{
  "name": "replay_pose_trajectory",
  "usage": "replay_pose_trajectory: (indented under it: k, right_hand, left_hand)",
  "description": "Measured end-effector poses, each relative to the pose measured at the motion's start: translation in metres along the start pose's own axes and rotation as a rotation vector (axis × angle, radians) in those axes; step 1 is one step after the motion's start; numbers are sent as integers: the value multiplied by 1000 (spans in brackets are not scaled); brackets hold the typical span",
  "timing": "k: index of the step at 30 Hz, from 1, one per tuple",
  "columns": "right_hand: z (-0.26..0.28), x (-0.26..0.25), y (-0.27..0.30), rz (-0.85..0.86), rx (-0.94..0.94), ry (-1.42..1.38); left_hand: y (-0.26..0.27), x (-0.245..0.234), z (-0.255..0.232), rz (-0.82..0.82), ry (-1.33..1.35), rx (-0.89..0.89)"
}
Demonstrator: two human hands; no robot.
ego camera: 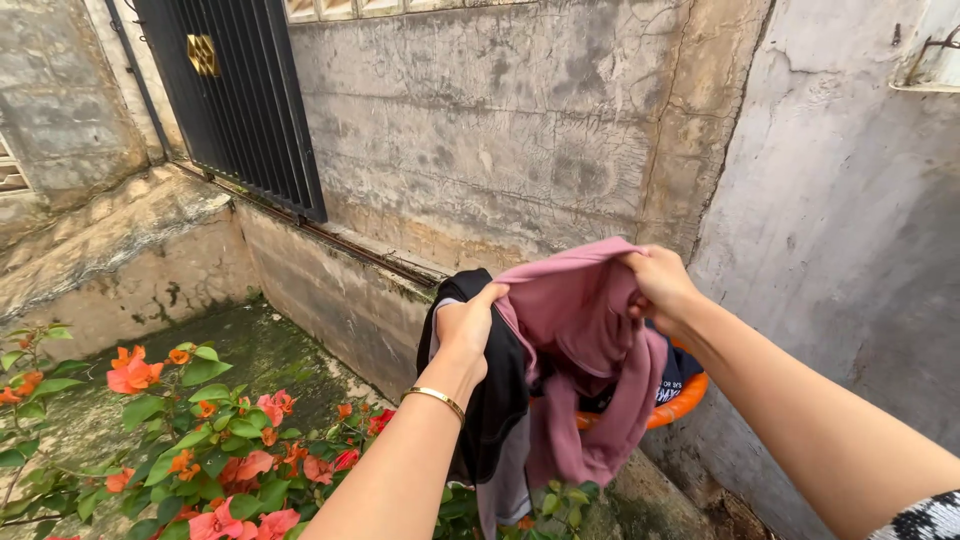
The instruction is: Hanging clothes from a laundry basket onto an outdoor drying rack.
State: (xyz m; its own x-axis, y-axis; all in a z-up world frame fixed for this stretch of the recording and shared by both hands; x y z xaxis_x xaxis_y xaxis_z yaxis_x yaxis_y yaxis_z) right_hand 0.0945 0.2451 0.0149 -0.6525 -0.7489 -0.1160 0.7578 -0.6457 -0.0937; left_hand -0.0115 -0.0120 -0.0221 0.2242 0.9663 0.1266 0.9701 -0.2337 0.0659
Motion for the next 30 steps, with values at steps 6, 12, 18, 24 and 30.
replay_pose_trajectory:
  k: [6,12,18,24,30]
  right_hand:
    - [71,56,106,494,-41,54]
    - [-1,43,64,312,23,29]
    - [87,-10,74,151,-123,-416]
    - [170,-16,157,308,-209,-767]
    - [146,-46,210,220,-117,-1049]
  left_hand:
    - [31,2,-40,279,255,135]
    - [69,-6,-60,445,136,338]
    - [91,-10,-25,383,184,247]
    - [149,15,-10,501,-192,370]
    - [203,59,11,376,-252,817]
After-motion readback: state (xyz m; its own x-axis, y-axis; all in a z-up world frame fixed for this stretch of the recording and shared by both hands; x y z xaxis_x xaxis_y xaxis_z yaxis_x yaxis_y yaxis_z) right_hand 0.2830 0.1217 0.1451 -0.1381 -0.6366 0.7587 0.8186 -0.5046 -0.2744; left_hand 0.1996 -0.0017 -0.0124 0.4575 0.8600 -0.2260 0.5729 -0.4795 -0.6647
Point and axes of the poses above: each hand's wrist, its own y-axis away from the middle knuckle, its own x-axis out of the palm, z = x × y, the point moved 1 cm from there along -y, towards the middle knuckle, and after that the axes turned 6 degrees about -y, right-handed, at the moved point
